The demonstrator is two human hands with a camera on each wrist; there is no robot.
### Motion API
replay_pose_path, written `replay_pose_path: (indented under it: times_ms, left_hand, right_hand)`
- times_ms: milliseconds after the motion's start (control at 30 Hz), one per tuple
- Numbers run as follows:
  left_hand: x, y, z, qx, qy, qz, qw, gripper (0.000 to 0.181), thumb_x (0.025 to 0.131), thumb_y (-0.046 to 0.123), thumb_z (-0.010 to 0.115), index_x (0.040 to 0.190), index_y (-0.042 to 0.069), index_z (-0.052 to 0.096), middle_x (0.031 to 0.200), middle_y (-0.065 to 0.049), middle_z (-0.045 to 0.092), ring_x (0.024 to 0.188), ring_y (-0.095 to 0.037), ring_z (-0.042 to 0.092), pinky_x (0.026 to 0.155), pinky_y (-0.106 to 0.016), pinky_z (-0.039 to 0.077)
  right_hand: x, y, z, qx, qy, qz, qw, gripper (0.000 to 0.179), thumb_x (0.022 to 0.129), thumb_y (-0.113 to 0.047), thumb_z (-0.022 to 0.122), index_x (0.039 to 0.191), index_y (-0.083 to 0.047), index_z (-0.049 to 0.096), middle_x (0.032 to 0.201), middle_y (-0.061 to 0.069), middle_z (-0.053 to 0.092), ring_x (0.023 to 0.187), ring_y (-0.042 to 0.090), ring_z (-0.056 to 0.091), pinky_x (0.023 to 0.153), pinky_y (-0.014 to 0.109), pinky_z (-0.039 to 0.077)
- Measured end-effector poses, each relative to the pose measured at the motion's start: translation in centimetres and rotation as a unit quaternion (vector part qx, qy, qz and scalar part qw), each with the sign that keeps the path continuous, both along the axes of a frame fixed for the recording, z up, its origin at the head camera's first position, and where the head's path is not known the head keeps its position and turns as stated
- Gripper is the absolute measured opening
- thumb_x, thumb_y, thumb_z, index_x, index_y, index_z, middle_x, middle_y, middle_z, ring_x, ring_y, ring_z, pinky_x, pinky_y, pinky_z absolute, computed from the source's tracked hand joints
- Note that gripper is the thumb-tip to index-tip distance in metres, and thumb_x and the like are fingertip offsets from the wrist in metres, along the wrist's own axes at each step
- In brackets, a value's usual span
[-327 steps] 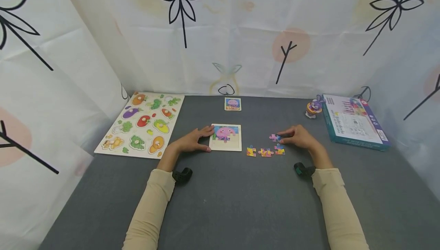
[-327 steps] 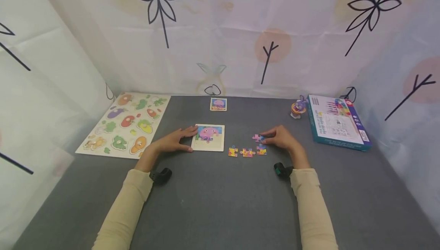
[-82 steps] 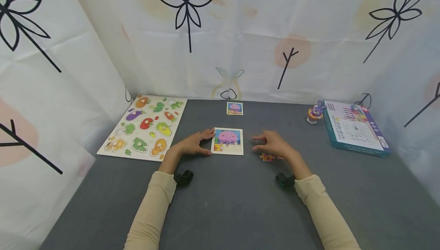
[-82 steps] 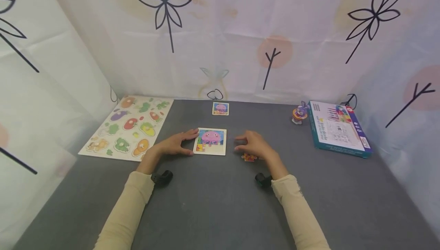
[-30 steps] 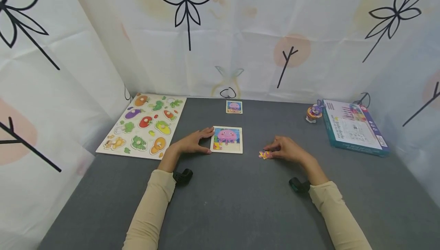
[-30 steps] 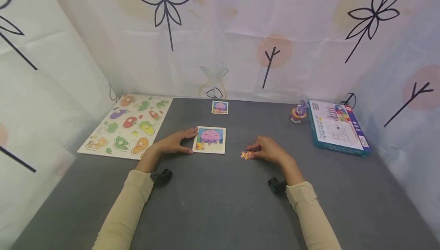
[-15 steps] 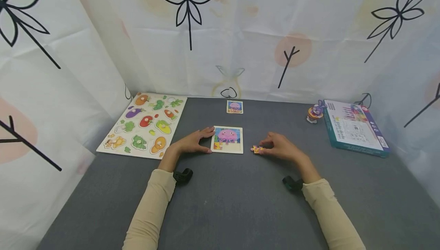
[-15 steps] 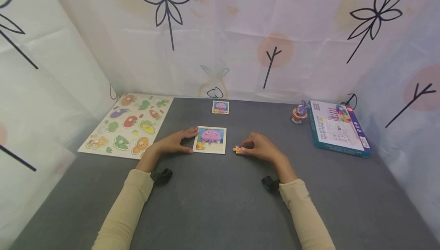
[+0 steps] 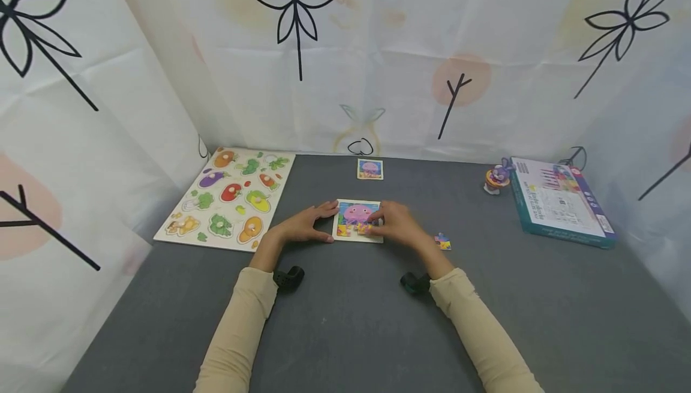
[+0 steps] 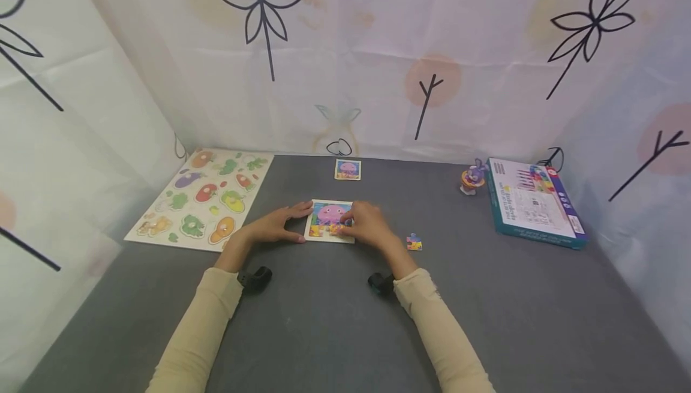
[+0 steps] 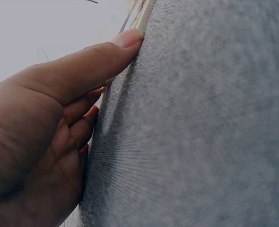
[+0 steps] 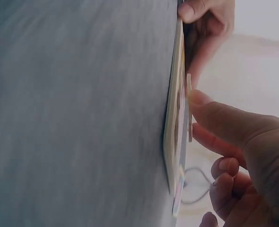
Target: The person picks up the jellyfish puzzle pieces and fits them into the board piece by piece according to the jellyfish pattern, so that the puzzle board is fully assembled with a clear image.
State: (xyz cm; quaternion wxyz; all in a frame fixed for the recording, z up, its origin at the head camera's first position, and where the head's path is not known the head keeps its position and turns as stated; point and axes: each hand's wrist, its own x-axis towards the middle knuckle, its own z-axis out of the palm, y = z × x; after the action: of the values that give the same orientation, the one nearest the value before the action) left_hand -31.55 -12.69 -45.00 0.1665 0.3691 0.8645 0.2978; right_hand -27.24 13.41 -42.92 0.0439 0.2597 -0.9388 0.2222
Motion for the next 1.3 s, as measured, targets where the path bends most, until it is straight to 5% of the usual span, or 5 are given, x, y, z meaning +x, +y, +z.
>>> replay_pose_path:
  times_ms: [267, 600, 933, 1300]
  left_hand:
    - [-0.1, 0.0, 0.1, 0.002, -0.005, -0.001, 1.0000, 0.078, 0.081, 0.029, 0.069, 0.145, 0.009, 0.029, 0.155, -0.007, 0.015, 0.143, -0.026, 0.009, 0.116, -0.048, 0.005]
    - [-0.1, 0.1, 0.3, -0.004, -0.007, 0.003, 1.0000, 0.078, 0.081, 0.030, 0.070, 0.144, 0.009, 0.030, 0.155, -0.006, 0.015, 0.143, -0.025, 0.010, 0.116, -0.048, 0.005]
    - [-0.2, -0.2, 0.2, -0.001, -0.005, 0.007, 1.0000, 0.078, 0.081, 0.029, 0.070, 0.144, 0.009, 0.030, 0.155, -0.006, 0.016, 0.143, -0.026, 0.010, 0.116, -0.049, 0.005]
    - [0.1, 0.0, 0.1, 0.004, 0.004, -0.001, 1.0000, 0.077, 0.081, 0.028, 0.070, 0.144, 0.007, 0.030, 0.154, -0.010, 0.017, 0.143, -0.029, 0.011, 0.115, -0.050, 0.007]
  right_hand:
    - [-0.2, -1.7, -0.2, 0.006, -0.012, -0.019, 0.9997, 0.026, 0.072, -0.030, 0.078, 0.089, -0.010, 0.076, 0.077, 0.003, 0.058, 0.067, 0.013, 0.048, 0.062, 0.028, 0.036]
    - [-1.0, -1.3, -0.5, -0.040, -0.061, 0.059, 0.9956, 0.026, 0.077, -0.019, 0.073, 0.101, -0.010, 0.073, 0.078, 0.008, 0.054, 0.062, 0.010, 0.032, 0.056, 0.019, 0.025]
    - [-1.9, -2.0, -0.3, -0.034, -0.132, 0.061, 0.9888, 0.025, 0.080, -0.017, 0.071, 0.104, -0.012, 0.071, 0.055, 0.006, 0.055, 0.048, 0.007, 0.023, 0.046, 0.019, 0.021]
    - [0.1, 0.1, -0.2, -0.053, -0.122, 0.054, 0.9896, 0.026, 0.082, -0.011, 0.067, 0.107, -0.003, 0.069, 0.069, 0.008, 0.050, 0.056, 0.008, 0.028, 0.052, 0.019, 0.025]
